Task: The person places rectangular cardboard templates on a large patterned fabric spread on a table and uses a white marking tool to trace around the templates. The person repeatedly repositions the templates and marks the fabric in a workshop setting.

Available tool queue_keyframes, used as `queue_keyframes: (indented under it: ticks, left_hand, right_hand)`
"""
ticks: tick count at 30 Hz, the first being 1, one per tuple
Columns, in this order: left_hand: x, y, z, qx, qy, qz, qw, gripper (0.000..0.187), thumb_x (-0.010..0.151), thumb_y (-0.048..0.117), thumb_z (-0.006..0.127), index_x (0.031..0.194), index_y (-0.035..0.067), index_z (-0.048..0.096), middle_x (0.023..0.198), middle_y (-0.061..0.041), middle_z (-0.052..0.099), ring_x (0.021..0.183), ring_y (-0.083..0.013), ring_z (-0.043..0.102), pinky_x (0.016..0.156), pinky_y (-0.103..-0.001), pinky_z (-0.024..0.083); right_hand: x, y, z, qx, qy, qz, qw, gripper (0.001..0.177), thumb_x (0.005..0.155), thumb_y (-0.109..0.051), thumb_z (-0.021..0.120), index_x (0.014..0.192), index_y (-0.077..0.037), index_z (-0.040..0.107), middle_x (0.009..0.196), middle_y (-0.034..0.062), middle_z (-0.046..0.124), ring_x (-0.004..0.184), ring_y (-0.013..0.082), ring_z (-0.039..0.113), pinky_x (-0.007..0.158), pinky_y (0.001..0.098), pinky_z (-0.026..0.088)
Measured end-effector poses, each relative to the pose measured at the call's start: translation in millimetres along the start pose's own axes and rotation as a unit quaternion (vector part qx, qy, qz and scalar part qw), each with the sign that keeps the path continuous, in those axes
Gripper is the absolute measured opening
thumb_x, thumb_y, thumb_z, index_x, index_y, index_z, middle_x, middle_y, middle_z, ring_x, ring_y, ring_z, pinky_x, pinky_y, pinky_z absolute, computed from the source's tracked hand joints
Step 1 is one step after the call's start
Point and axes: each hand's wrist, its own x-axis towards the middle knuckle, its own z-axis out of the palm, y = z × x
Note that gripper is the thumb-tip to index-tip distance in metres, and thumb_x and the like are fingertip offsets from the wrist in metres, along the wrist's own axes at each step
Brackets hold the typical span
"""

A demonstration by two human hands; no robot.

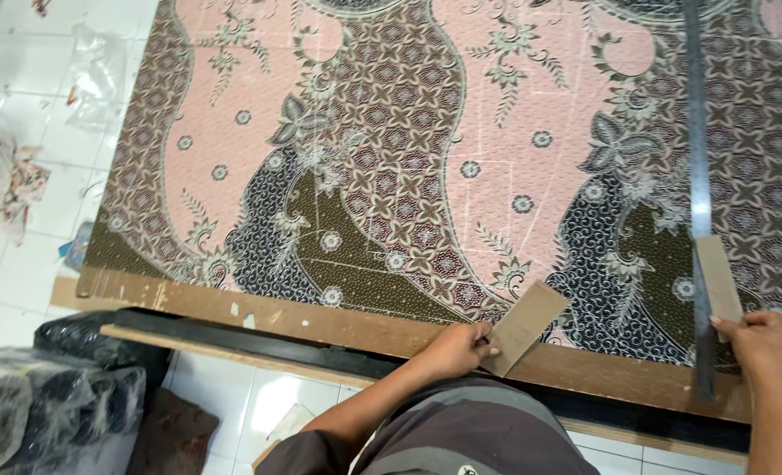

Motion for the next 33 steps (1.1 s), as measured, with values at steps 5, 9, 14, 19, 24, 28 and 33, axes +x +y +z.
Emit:
queue_keyframes:
  ticks: [5, 9, 14, 19, 24, 28, 33]
  left_hand:
    - [-2.9, 1.6, -0.6, 0.009, -0.002, 0.013, 1.0, 0.017, 0.093, 0.02, 0.071, 0.102, 0.006, 0.07, 0.08, -0.014, 0.07, 0.072, -0.0274, 0.069, 0.068, -0.039, 0.053]
    - [-3.9, 3.3, 0.0, 0.022, -0.001, 0.005, 1.0, 0.017, 0.094, 0.021, 0.072, 0.099, 0.004, 0.068, 0.08, -0.016, 0.07, 0.072, -0.0297, 0.068, 0.068, -0.041, 0.052]
    - [-2.0, 0.2, 3.2, 0.01, 0.021, 0.021, 1.0, 0.017, 0.093, 0.02, 0.072, 0.098, 0.004, 0.067, 0.082, -0.016, 0.07, 0.074, -0.0293, 0.069, 0.069, -0.041, 0.053]
    - [-3.5, 1.6, 2.1, -0.031, 0.019, 0.015, 0.999, 0.018, 0.093, 0.02, 0.071, 0.1, 0.003, 0.068, 0.085, -0.015, 0.073, 0.076, -0.0262, 0.071, 0.071, -0.039, 0.055]
    - [-4.3, 8.7, -2.7, 0.001, 0.002, -0.015, 1.0, 0.021, 0.093, 0.021, 0.071, 0.103, 0.003, 0.068, 0.084, -0.016, 0.072, 0.072, -0.0268, 0.069, 0.069, -0.039, 0.053]
    - [-4.3, 11.3, -7.0, 0.019, 0.001, -0.026, 0.999, 0.02, 0.095, 0.021, 0.07, 0.103, 0.003, 0.068, 0.081, -0.017, 0.071, 0.07, -0.0279, 0.067, 0.069, -0.04, 0.053]
    - [-0.5, 11.0, -17.6, -0.052, 0.036, 0.006, 0.998, 0.019, 0.095, 0.017, 0.069, 0.107, 0.003, 0.067, 0.086, -0.012, 0.073, 0.074, -0.0195, 0.066, 0.072, -0.036, 0.052]
  right_hand:
    - [16.2, 33.1, 22.2, 0.086, -0.004, -0.023, 0.996, 0.056, 0.075, -0.019, 0.095, 0.111, 0.014, 0.067, 0.089, 0.0214, 0.072, 0.076, 0.0258, 0.066, 0.066, 0.0388, 0.053]
    - [25.5, 42.7, 31.3, 0.154, -0.001, -0.016, 0.988, 0.057, 0.076, -0.02, 0.095, 0.11, 0.013, 0.063, 0.089, 0.0162, 0.068, 0.07, 0.0208, 0.063, 0.058, 0.0357, 0.051]
    - [11.6, 19.9, 9.4, 0.057, -0.029, 0.019, 0.998, 0.041, 0.078, -0.021, 0.094, 0.096, 0.008, 0.07, 0.077, 0.0175, 0.069, 0.061, 0.0241, 0.062, 0.052, 0.0411, 0.048]
    - [-1.5, -2.2, -9.7, 0.071, -0.049, 0.068, 0.994, 0.037, 0.081, -0.019, 0.095, 0.088, 0.004, 0.067, 0.076, 0.0176, 0.067, 0.059, 0.0238, 0.058, 0.049, 0.041, 0.045]
    - [-1.5, 2.1, -8.8, 0.102, -0.043, 0.09, 0.99, 0.034, 0.081, -0.007, 0.09, 0.079, -0.003, 0.056, 0.074, 0.0119, 0.062, 0.058, 0.0195, 0.055, 0.049, 0.0374, 0.045]
    - [-4.1, 14.6, -12.3, 0.078, -0.072, 0.087, 0.99, 0.039, 0.089, -0.015, 0.089, 0.077, -0.002, 0.054, 0.071, 0.0143, 0.06, 0.057, 0.0231, 0.05, 0.051, 0.0446, 0.042]
    - [-9.8, 20.7, -15.8, -0.044, -0.057, -0.035, 0.997, 0.042, 0.09, -0.023, 0.089, 0.077, 0.002, 0.059, 0.069, 0.0155, 0.061, 0.06, 0.0276, 0.059, 0.066, 0.0424, 0.049]
